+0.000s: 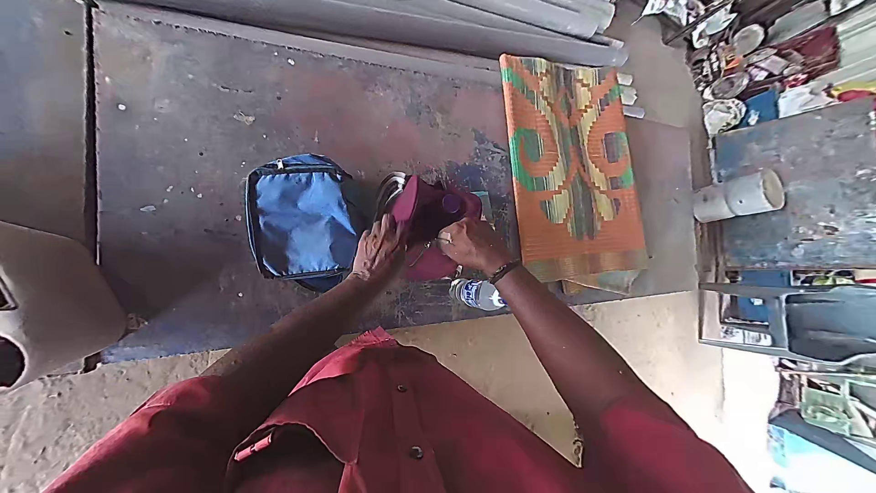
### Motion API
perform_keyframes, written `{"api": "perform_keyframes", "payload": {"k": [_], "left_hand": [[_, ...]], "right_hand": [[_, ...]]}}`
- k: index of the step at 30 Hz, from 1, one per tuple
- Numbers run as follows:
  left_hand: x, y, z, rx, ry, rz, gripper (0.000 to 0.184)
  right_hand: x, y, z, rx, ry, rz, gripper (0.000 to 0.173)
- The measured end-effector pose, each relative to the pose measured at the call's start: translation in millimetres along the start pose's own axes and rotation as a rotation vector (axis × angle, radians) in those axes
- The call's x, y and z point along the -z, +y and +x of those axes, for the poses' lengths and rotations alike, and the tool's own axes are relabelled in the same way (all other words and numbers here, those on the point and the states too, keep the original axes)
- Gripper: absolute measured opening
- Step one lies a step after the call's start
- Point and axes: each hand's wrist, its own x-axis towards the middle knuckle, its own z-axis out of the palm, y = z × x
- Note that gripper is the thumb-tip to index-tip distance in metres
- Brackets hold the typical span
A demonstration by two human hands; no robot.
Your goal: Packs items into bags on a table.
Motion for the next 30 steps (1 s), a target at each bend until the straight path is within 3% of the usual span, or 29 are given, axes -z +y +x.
{"api": "perform_keyframes", "payload": {"k": [2,3,7,10,13,19,23,27,30], "left_hand": [[-2,1,-10,-0.096,0.164,0.016,0.037],[-5,5,-15,-0.112,0.165,0.032,0.038],[-16,20,-7,0.016,-0.184,0.088,0.051],[-30,20,0,0.013,-0.181,0.096,0.032],[-28,19,-3,-0.054,-0.194,0.031,0.028],[-41,4,0,-0.158,-0.022,0.050,0.026],[-40,0,-17,-0.179,0.200,-0.018,0.028],[-21,23,-16,0.107,-0.220,-0.070,0.048],[-36,29,0,0.192,-0.259,-0.035,0.053]], "right_hand": [[-5,4,1,-0.027,0.013,0.053,0.037],[-7,6,0,-0.028,0.010,0.070,0.037],[-7,5,-3,0.025,0.000,0.109,0.039],[-16,5,-7,0.035,0.014,0.110,0.039],[-14,4,-8,-0.001,0.041,0.101,0.039],[-11,0,6,-0.031,0.144,0.052,0.041],[-1,15,11,-0.078,0.110,0.208,0.038],[1,18,7,-0.080,-0.032,0.316,0.036],[-12,11,8,-0.068,-0.119,0.383,0.035]]}}
